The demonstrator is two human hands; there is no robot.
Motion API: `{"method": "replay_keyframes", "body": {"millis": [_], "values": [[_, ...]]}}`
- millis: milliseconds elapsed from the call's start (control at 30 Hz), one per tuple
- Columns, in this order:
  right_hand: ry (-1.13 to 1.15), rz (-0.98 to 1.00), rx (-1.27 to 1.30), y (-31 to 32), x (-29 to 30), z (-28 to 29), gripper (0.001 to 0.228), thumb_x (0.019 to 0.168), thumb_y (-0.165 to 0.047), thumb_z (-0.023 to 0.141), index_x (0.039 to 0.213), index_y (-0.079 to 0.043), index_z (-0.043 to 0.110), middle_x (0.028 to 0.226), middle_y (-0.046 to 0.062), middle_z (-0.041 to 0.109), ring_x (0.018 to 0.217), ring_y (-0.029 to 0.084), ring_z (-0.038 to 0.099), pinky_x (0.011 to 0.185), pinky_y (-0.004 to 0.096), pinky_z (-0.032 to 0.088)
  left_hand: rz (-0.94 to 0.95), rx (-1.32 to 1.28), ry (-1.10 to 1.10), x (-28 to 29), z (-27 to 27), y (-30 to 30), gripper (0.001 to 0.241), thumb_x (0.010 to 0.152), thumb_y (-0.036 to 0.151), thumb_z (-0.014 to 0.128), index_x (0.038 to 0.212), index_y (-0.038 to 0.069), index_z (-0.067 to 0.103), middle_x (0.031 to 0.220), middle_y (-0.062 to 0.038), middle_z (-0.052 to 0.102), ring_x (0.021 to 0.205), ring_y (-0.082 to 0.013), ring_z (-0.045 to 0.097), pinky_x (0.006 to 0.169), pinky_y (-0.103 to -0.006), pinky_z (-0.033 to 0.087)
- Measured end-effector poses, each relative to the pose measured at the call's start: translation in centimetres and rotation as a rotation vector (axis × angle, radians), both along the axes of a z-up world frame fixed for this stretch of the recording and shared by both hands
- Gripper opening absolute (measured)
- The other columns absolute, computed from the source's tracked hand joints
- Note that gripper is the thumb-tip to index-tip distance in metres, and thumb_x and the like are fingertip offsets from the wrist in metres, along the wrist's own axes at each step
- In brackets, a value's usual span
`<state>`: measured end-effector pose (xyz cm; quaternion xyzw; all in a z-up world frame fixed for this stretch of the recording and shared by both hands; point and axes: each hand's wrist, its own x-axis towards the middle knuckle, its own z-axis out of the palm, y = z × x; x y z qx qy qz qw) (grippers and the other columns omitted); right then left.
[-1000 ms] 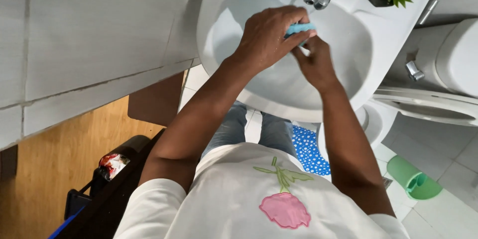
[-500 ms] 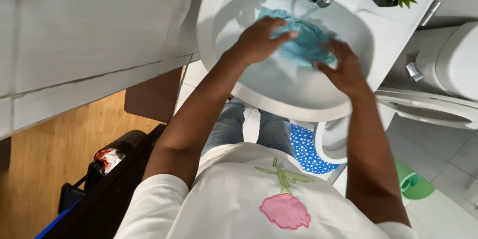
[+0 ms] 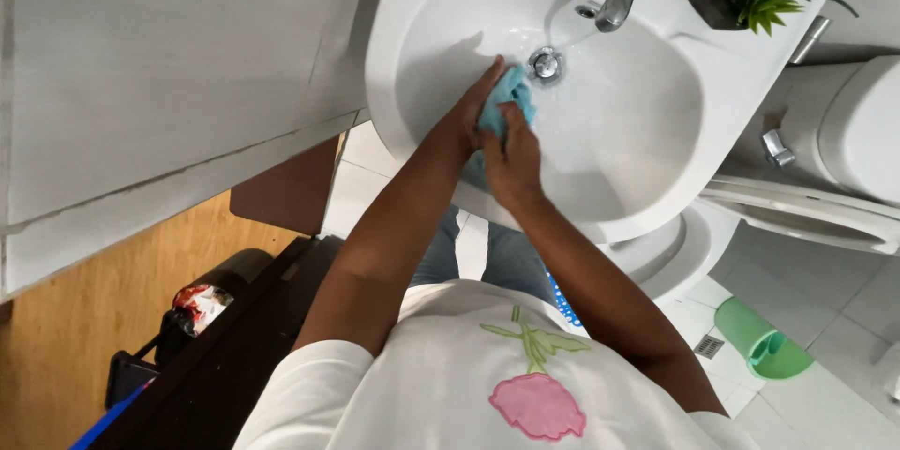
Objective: The person wipes the tiled bathroom floor with a blue cloth while standing on a blue mat. They then move to the sink, turn on the faucet, and wash the cloth under running water, wringing it out repeatedly before turning off the tap.
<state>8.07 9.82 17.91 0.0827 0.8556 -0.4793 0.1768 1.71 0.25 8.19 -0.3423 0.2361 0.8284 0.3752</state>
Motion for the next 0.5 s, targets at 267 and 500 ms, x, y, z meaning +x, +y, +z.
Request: {"method": "replay_keyframes", "body": {"millis": [267, 500], "values": [[0.901, 0.236, 0.862, 5.3, -4.2, -14.1, 0.032, 0.097, -0.026, 0.064, 0.067, -0.023, 0.052, 0.047, -0.001, 0.051, 0.037, 0.026, 0.057, 0.038, 0.042, 0.047, 0.02, -0.153, 0.022, -0.6, 2.0, 3.9, 0.058, 0.087, 0.061, 0.066, 0.105, 0.005, 0.068, 0.095, -0.014, 0.067, 0.09, -0.0333, 0.067, 0.083, -0.0517, 0.055], [0.144, -0.406, -0.119, 10.5, -4.9, -5.7, 0.044, 0.11, -0.04, 0.042, 0.097, -0.006, 0.066, 0.093, 0.008, 0.069, 0.085, 0.014, 0.059, 0.085, 0.037, 0.05, -0.068, -0.749, 0.323, -2.7, -0.6, 4.6, 0.071, 0.085, 0.062, 0.073, 0.13, 0.009, 0.062, 0.127, -0.018, 0.063, 0.121, -0.0334, 0.059, 0.104, -0.0511, 0.046]]}}
